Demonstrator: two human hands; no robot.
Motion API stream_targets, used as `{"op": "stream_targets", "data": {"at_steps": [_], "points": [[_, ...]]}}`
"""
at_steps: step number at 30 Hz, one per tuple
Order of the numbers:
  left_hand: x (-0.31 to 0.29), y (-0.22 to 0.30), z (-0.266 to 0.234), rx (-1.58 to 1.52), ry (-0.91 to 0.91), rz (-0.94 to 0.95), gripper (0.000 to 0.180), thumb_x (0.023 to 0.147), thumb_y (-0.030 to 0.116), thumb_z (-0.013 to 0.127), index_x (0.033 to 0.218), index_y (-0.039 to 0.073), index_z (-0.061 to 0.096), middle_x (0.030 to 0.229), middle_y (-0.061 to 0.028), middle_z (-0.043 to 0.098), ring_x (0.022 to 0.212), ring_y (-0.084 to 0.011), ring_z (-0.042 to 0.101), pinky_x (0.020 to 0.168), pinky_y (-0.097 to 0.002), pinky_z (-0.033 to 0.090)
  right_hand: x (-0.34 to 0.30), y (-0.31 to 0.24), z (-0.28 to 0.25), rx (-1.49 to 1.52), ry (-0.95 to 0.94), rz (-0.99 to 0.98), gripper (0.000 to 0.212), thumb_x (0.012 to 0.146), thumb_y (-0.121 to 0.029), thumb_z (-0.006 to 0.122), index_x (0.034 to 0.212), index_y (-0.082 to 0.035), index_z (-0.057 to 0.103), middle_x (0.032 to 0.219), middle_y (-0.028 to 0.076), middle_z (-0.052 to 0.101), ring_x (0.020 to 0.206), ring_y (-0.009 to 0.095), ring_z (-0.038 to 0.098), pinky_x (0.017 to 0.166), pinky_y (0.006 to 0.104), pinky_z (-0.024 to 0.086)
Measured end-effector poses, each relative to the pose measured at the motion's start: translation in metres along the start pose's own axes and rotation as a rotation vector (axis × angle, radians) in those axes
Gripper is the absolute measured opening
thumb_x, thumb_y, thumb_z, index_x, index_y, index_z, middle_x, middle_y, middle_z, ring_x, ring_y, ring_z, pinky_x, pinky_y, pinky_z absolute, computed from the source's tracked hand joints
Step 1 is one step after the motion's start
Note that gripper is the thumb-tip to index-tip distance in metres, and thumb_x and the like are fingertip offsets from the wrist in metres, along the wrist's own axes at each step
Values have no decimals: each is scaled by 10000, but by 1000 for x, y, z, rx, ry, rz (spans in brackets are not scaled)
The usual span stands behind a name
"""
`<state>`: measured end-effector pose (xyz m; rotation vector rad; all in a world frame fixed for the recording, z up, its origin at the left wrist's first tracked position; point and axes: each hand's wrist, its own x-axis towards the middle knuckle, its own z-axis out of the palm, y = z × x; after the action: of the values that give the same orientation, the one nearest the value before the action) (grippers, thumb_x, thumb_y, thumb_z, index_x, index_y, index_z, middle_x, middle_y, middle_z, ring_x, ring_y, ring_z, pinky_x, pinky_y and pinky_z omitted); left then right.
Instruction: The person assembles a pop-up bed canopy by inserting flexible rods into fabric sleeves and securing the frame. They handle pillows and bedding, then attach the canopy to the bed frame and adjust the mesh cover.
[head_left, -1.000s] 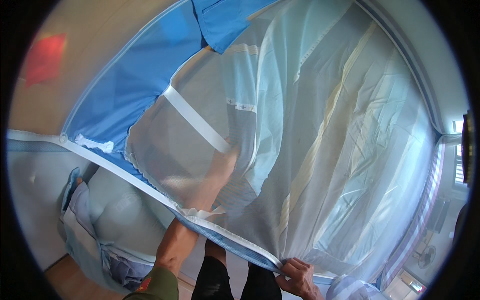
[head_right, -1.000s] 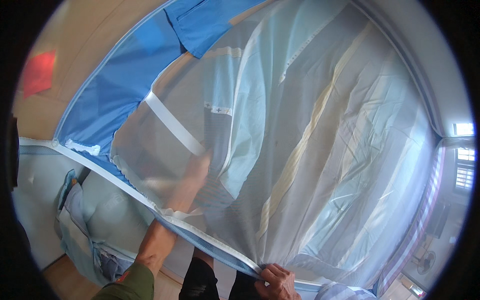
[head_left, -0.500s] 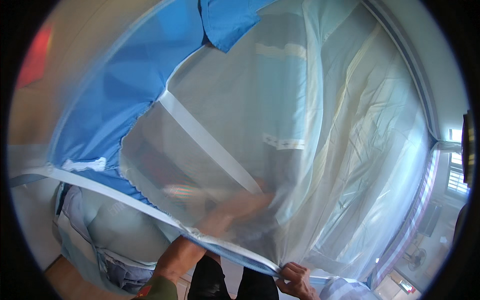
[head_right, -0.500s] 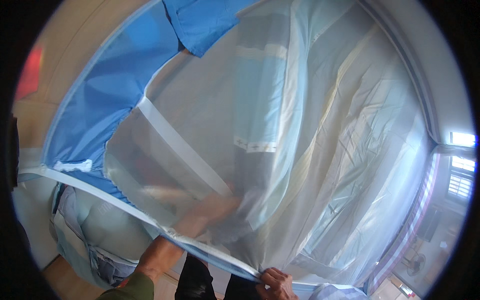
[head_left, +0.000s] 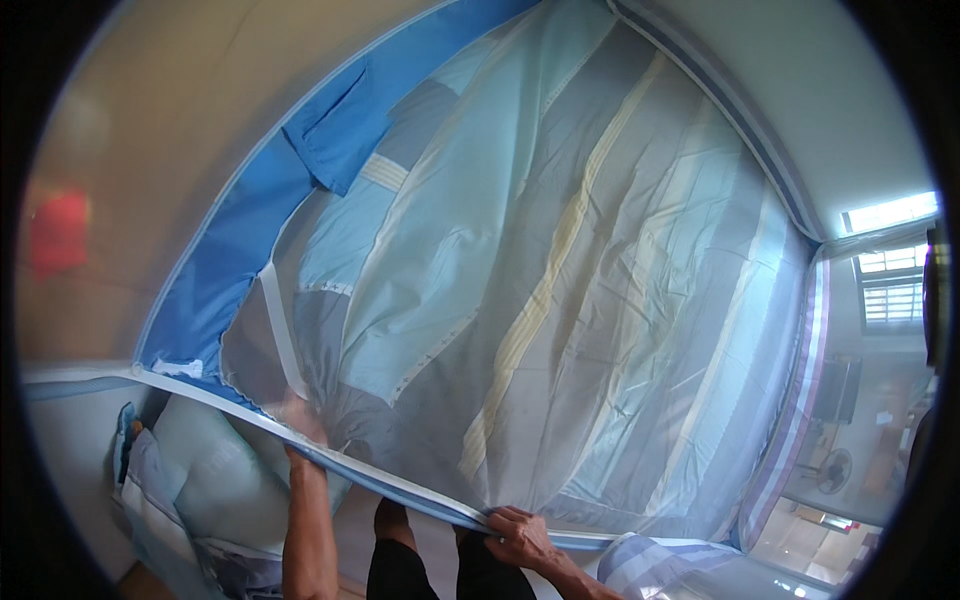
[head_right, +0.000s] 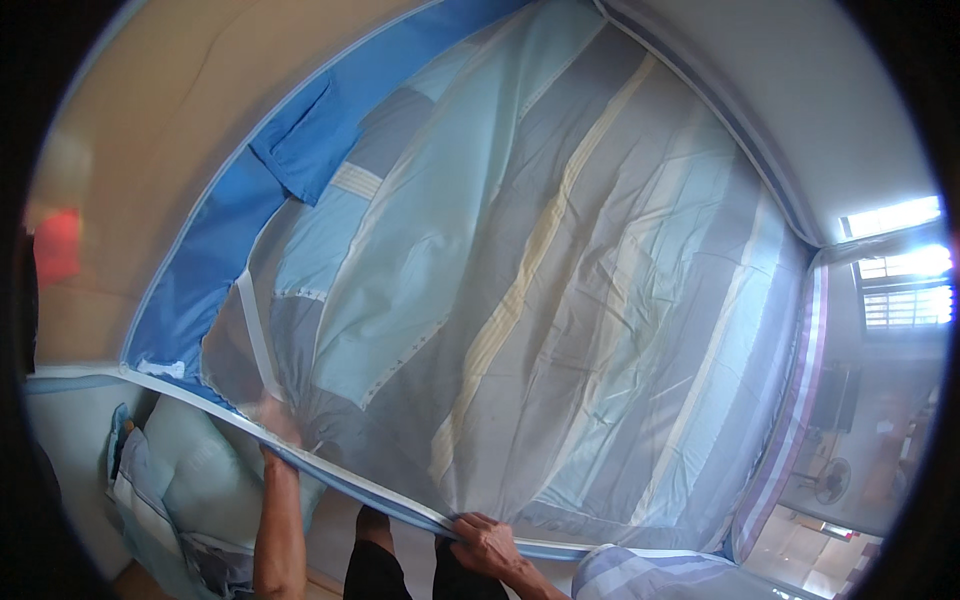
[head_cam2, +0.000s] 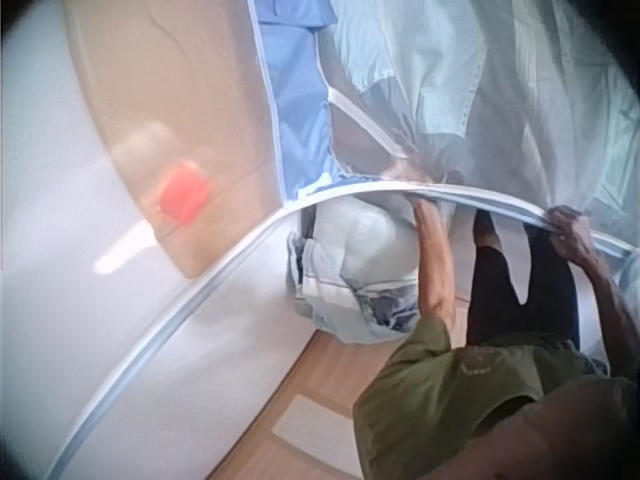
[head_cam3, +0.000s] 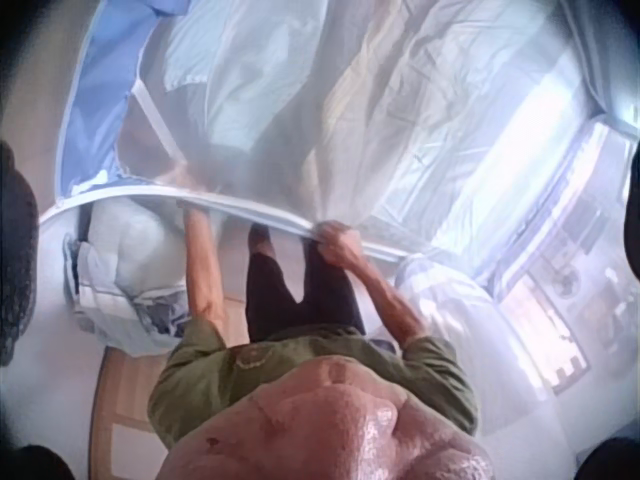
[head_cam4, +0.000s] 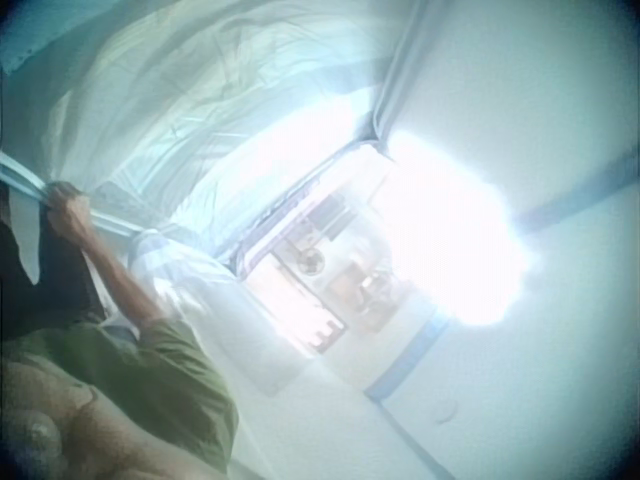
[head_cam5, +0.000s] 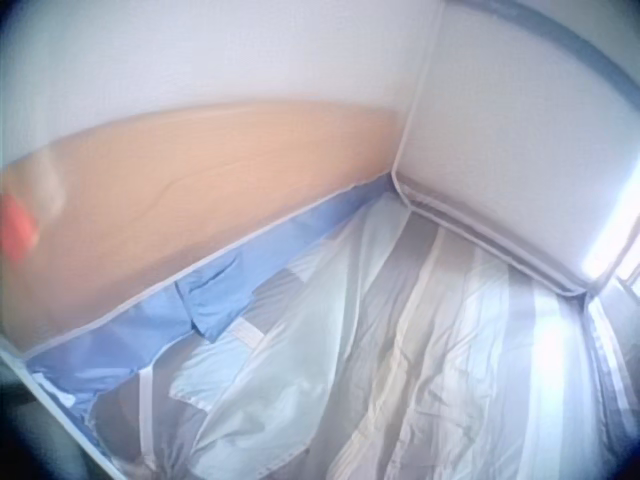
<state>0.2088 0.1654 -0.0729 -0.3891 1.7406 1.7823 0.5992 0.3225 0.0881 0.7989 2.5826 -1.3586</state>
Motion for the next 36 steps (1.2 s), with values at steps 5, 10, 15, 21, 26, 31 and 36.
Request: {"op": "stream_targets", "data": {"at_steps": [5,10,15,21,26,31,36], "points": [[-48,83,20,-595,107,-67,424,1074,370,535,1445,168,566,1281,-92,630,1191,-198,584,1085,-420,443,-6,1,11,-67,-54,119,222,770,-164,718,959,-67,653,1025,106,713,965,329,707,731,475,598],[-26,70,-12,-493,159,12,360,1051,228,590,1411,202,582,1009,-7,662,628,-97,593,547,-236,533,0,10,26,-73,66,55,190,775,-166,726,929,-81,655,961,94,705,937,331,705,715,473,593],[-45,86,0,-481,143,-7,351,1065,207,560,1414,179,582,981,-3,669,634,-105,595,544,-236,528,-9,-4,8,-87,60,76,156,760,-136,717,882,-86,633,875,91,669,860,338,691,678,471,579],[-10,81,-8,-461,58,-67,354,1094,197,482,1441,185,554,1079,-25,670,826,-142,614,749,-305,534,0,11,31,-119,121,73,174,743,-95,672,907,-78,616,871,112,641,873,362,681,666,484,568],[69,48,-37,-377,-38,-176,343,1105,302,455,1402,173,569,1246,-77,643,1056,-235,605,948,-435,493,42,37,69,-154,253,76,200,727,-66,653,925,-74,621,893,132,656,877,385,672,712,512,564],[56,33,-26,-349,8,-251,537,1076,569,461,1458,195,524,1370,-63,591,1189,-253,555,1045,-481,432,45,54,85,-164,272,122,197,729,-69,648,925,-72,630,890,135,668,881,387,672,748,521,563],[18,-65,-41,-302,60,-63,513,1082,550,474,1381,148,584,1240,-23,641,1087,-192,600,951,-356,486,38,36,70,-128,320,94,141,707,-71,683,831,-77,617,850,119,666,846,374,673,720,497,562]]}}
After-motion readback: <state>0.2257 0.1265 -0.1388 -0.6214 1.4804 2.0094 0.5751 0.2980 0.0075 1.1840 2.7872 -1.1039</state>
